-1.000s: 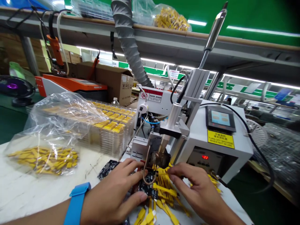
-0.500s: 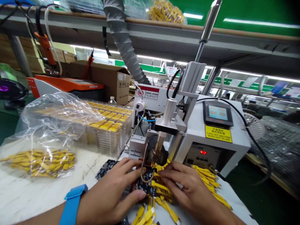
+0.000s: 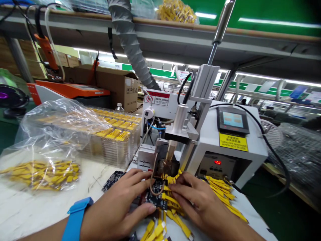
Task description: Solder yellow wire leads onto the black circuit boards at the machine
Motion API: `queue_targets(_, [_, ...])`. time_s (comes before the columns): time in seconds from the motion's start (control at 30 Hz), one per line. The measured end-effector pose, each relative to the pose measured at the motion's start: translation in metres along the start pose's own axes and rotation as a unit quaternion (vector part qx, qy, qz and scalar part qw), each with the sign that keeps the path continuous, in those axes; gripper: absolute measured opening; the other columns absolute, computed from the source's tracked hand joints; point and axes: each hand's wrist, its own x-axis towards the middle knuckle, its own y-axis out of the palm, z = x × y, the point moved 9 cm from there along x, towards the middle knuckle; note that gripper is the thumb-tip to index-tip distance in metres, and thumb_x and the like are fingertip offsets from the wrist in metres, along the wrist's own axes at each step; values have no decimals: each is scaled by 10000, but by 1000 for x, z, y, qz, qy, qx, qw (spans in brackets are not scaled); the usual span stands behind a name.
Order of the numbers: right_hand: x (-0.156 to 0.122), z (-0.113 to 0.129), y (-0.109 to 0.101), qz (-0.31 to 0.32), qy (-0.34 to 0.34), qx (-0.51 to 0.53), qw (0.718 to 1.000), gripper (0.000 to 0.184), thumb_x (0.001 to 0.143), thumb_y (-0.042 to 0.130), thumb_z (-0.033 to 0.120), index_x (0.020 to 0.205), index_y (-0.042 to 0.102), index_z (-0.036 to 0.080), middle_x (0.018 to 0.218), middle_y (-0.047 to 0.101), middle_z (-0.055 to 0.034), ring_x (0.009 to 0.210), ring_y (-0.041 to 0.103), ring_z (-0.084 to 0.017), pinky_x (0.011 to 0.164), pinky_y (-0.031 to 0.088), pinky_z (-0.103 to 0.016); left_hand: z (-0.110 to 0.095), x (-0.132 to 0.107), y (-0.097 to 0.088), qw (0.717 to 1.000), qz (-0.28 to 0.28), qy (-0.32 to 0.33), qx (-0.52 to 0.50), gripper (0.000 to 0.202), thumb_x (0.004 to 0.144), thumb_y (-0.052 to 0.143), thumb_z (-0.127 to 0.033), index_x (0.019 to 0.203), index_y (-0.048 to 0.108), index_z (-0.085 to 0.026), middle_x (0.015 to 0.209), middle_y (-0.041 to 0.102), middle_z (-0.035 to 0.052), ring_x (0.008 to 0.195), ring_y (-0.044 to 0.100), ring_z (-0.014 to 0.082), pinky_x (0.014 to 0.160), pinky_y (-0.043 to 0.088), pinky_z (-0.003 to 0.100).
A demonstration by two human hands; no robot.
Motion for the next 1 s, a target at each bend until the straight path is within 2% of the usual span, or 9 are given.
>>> queue_targets(0.1, [-2, 3, 1, 19, -26, -39, 999, 269, 924, 476, 113, 1085, 692, 120, 882, 590, -142, 752, 581, -237, 620, 515, -351, -1, 2, 1, 1000, 15, -1, 0, 428, 912, 571, -390, 1311, 540, -237, 1353, 545, 90, 1256, 451, 335, 1013, 417, 558])
queue_targets(0.23, [-2, 4, 1, 29, -45, -36, 998, 289, 908, 478, 75, 1101, 686, 129, 900, 590, -147, 784, 581, -248, 647, 523, -366, -2, 3, 0, 1000, 15, 5, -7, 423, 909, 578, -377, 1310, 528, -248, 1350, 545, 72, 1259, 440, 316, 1026, 410, 538])
queue_targets(0.4, [-1, -2, 5, 26, -39, -32, 998, 294, 925, 445, 95, 1100, 680, 133, 921, 580, -149, 808, 577, -246, 670, 527, -374, -4, 3, -1, 1000, 8, 15, -21, 403, 904, 594, -353, 1292, 532, -265, 1331, 558, 54, 1241, 453, 296, 1021, 426, 501])
queue_targets(0.53, [-1, -6, 9, 23, -37, -31, 999, 310, 936, 418, 103, 1120, 660, 166, 949, 569, -135, 841, 570, -239, 692, 521, -368, -3, 3, -2, 1000, -1, 13, -21, 407, 894, 607, -368, 1280, 549, -255, 1322, 565, 69, 1236, 459, 313, 1010, 431, 515])
queue_targets(1.0, [-1, -6, 7, -3, -52, -43, 998, 298, 921, 423, 105, 1094, 647, 196, 935, 563, -103, 834, 560, -212, 687, 500, -319, -10, 4, -8, 999, -19, 35, -26, 408, 889, 617, -312, 1286, 532, -274, 1286, 587, 49, 1185, 502, 282, 996, 451, 470])
